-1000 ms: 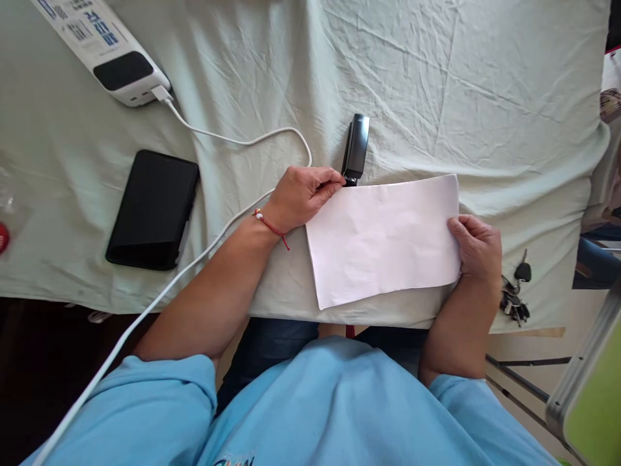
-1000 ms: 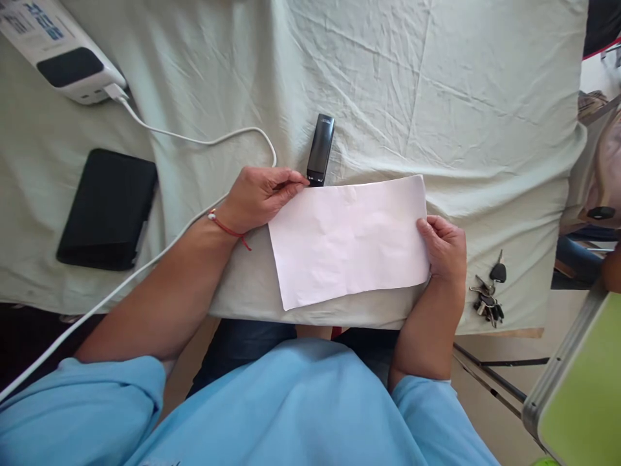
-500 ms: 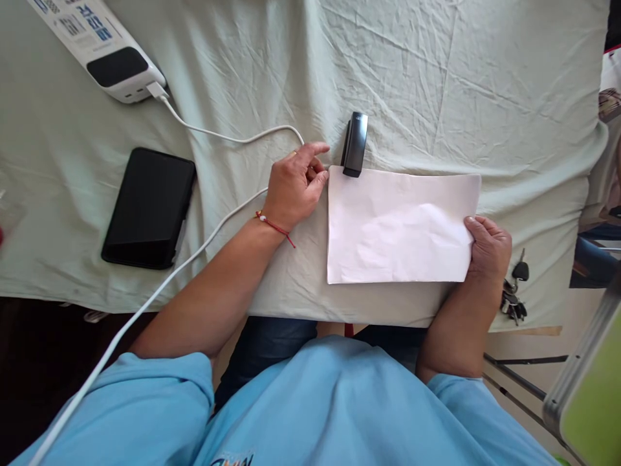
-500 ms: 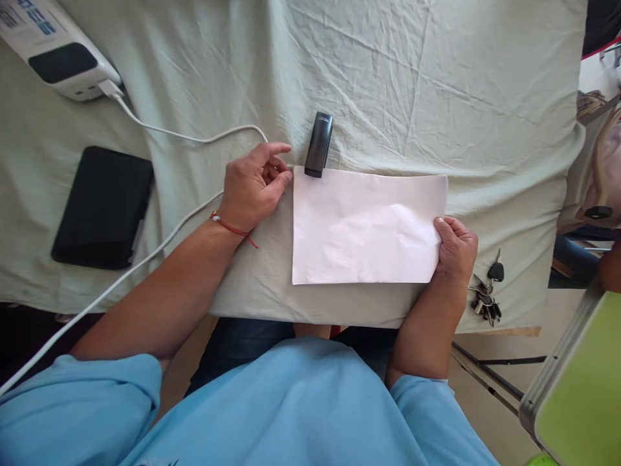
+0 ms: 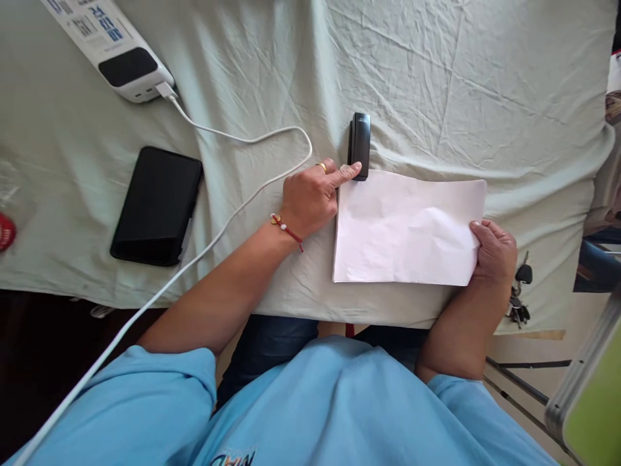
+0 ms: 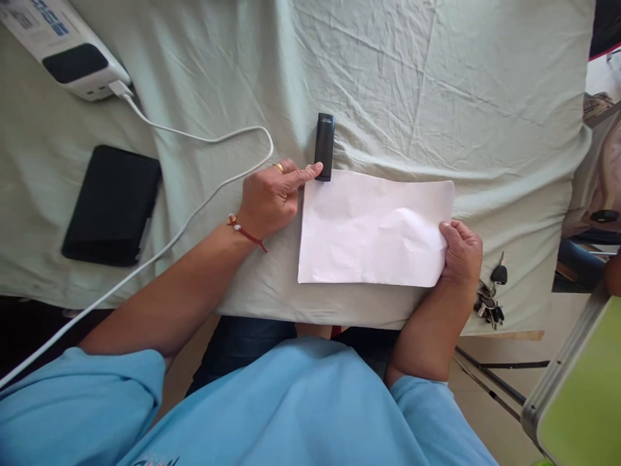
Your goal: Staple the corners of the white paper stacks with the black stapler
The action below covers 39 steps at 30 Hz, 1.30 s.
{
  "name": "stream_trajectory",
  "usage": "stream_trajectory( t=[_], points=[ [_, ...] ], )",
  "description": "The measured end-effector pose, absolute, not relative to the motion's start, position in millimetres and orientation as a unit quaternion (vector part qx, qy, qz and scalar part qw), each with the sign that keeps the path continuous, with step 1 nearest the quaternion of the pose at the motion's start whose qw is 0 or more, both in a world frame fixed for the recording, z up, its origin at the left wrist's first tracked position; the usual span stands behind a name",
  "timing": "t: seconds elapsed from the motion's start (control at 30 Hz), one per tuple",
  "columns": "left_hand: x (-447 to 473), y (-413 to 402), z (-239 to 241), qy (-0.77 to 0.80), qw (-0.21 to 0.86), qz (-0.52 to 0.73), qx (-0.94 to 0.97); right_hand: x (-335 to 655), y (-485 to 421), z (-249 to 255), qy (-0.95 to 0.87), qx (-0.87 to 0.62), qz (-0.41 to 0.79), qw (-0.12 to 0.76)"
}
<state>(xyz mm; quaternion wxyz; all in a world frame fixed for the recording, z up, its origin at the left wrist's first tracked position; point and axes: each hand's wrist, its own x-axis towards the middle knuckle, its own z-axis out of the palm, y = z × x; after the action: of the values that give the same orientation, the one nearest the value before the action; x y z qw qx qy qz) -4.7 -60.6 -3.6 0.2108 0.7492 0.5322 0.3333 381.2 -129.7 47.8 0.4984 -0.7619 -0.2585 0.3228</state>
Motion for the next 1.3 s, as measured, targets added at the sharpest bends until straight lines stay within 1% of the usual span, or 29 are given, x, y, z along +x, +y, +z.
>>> stream_trajectory(
  t=[0.1, 0.27, 0.33, 0.43, 0.6, 0.77, 0.87, 1.03, 1.3],
  points=[
    [-3.5, -61.0, -2.6, 0.537, 0.204, 0.322, 0.753, 380.0, -134.8, 52.1, -0.274, -0.755, 0.368, 0.468],
    [-12.9, -53.7, -11.9, 0.46, 0.262, 0.43, 0.731, 376.9, -143.3, 61.8, -0.301, -0.744, 0.389, 0.453],
    [-15.5, -51.9, -12.7, 0.466, 0.29, 0.46, 0.697, 375.2, -147.3, 64.9, -0.297, -0.734, 0.403, 0.459],
    [-15.9, -51.4, -9.6, 0.501, 0.336, 0.464, 0.649, 370.6, -152.2, 65.9, -0.288, -0.714, 0.406, 0.492],
    [-14.6, -53.3, -2.0, 0.494, 0.386, 0.471, 0.621, 357.5, -150.3, 60.7, -0.263, -0.677, 0.352, 0.59],
    [-18.8, -53.8, 0.6, 0.5, 0.426, 0.477, 0.584, 350.1, -139.5, 55.9, -0.267, -0.649, 0.347, 0.622],
    [-21.8, -52.9, 1.0, 0.465, 0.453, 0.483, 0.588, 349.2, -134.2, 50.1, -0.274, -0.64, 0.334, 0.636],
    [-22.7, -52.2, 0.5, 0.445, 0.465, 0.457, 0.614, 345.1, -130.5, 40.6, -0.295, -0.643, 0.345, 0.617],
    [-22.1, -47.4, -8.3, 0.463, 0.456, 0.494, 0.577, 348.8, -131.7, 39.2, -0.322, -0.633, 0.397, 0.581]
  ],
)
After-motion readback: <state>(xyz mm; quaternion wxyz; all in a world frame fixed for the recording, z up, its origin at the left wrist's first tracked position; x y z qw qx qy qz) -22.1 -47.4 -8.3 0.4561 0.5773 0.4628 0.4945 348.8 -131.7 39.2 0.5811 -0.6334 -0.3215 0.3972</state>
